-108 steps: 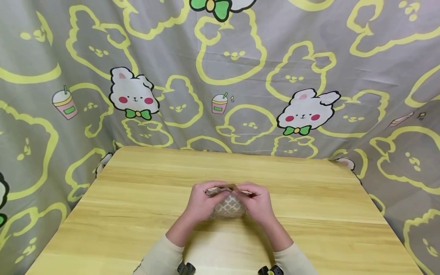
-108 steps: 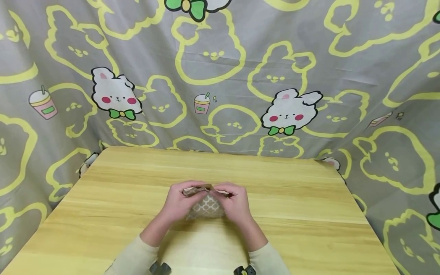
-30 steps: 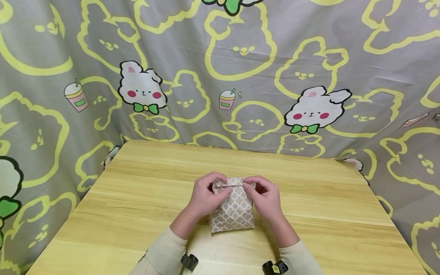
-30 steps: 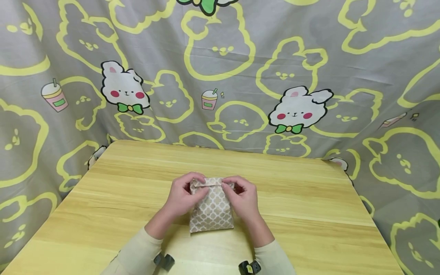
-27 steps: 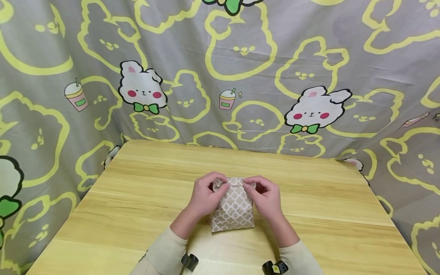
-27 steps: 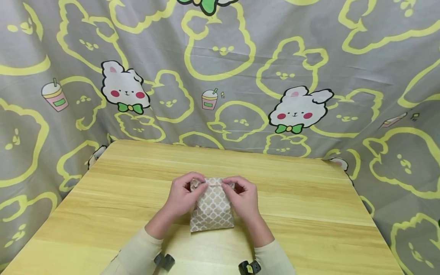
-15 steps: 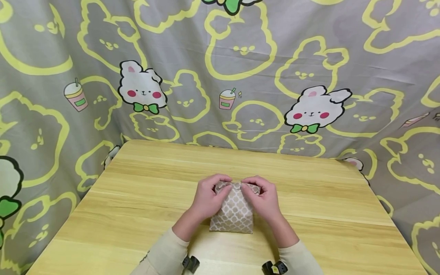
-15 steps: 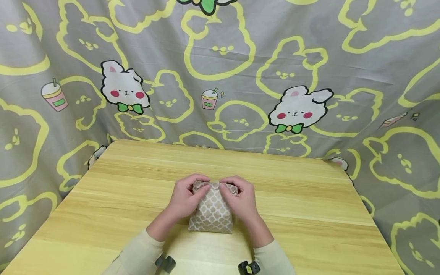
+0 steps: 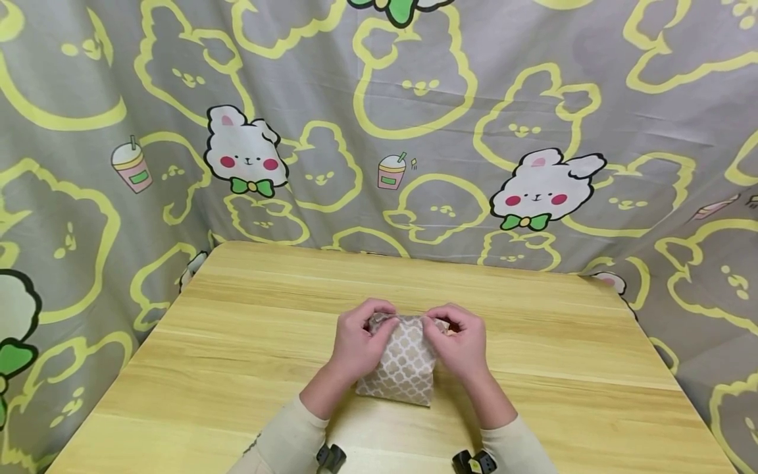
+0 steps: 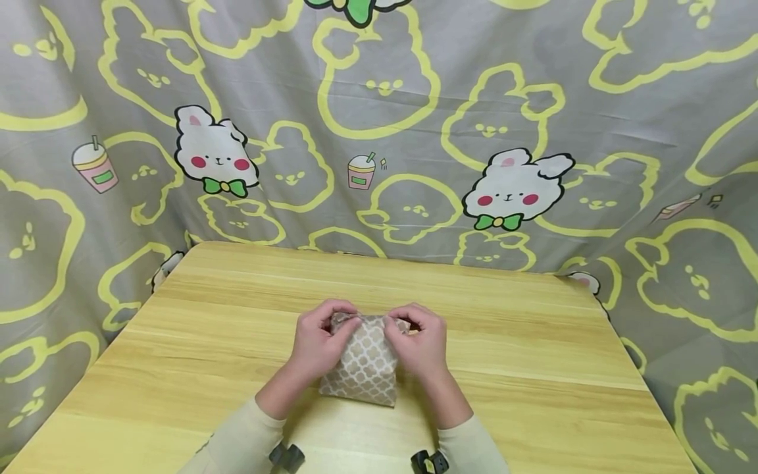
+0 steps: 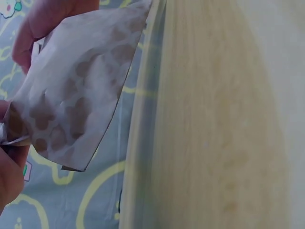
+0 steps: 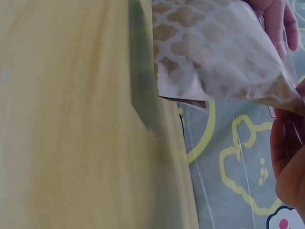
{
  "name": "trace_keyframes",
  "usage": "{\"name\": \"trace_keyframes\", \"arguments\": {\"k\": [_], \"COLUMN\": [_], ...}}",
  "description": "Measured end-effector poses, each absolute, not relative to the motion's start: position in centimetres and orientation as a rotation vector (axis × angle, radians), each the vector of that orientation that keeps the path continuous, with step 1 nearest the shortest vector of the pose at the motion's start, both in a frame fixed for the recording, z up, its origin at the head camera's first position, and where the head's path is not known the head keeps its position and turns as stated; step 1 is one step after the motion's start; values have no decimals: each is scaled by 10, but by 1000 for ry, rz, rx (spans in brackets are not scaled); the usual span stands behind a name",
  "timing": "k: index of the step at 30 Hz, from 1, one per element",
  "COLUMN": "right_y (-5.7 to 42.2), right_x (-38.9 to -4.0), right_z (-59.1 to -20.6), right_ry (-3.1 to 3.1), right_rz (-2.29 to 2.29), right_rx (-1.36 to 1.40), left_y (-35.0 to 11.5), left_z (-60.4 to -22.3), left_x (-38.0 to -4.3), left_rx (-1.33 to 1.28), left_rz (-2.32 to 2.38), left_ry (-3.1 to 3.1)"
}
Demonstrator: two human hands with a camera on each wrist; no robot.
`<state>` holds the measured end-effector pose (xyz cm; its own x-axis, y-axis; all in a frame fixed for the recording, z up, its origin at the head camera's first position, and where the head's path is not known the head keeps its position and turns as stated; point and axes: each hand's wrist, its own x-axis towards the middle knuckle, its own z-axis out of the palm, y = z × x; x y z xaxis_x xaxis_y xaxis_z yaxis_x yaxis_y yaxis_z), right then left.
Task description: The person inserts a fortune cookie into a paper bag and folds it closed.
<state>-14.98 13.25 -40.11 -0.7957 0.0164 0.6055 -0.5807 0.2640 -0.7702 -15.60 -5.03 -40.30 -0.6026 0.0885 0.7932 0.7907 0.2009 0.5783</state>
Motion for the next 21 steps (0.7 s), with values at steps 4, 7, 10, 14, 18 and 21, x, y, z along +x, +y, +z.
{"name": "trace_keyframes", "arguments": {"k": [4, 7, 10, 14, 18, 21], "right_y": [136, 139, 141, 143, 143, 142], "right_x": [-151, -152, -153, -154, -154, -155], "right_z": [-401, -401, -400, -401, -403, -405], "right_ry": [-2020, -2004, -1985, -1959, -1995, -2063], "right_rz": [1525, 1510, 1520, 1587, 1691, 1722], "right_rx": [478, 446, 387, 366, 457, 506], "left_y": [-53, -54, -56, -57, -58, -58], "left_z": [-402, -401, -400, -399, -399, -406], "left_x": [-157, -158, -158, -159, -160, -164], "left_rx": [-795, -785, -777, -769, -776, -788], "left_rz": [-1436, -1433, -1437, -1436, -1433, -1442], "left_ry": [-1825, -1813, -1810, -1809, -1807, -1813]}}
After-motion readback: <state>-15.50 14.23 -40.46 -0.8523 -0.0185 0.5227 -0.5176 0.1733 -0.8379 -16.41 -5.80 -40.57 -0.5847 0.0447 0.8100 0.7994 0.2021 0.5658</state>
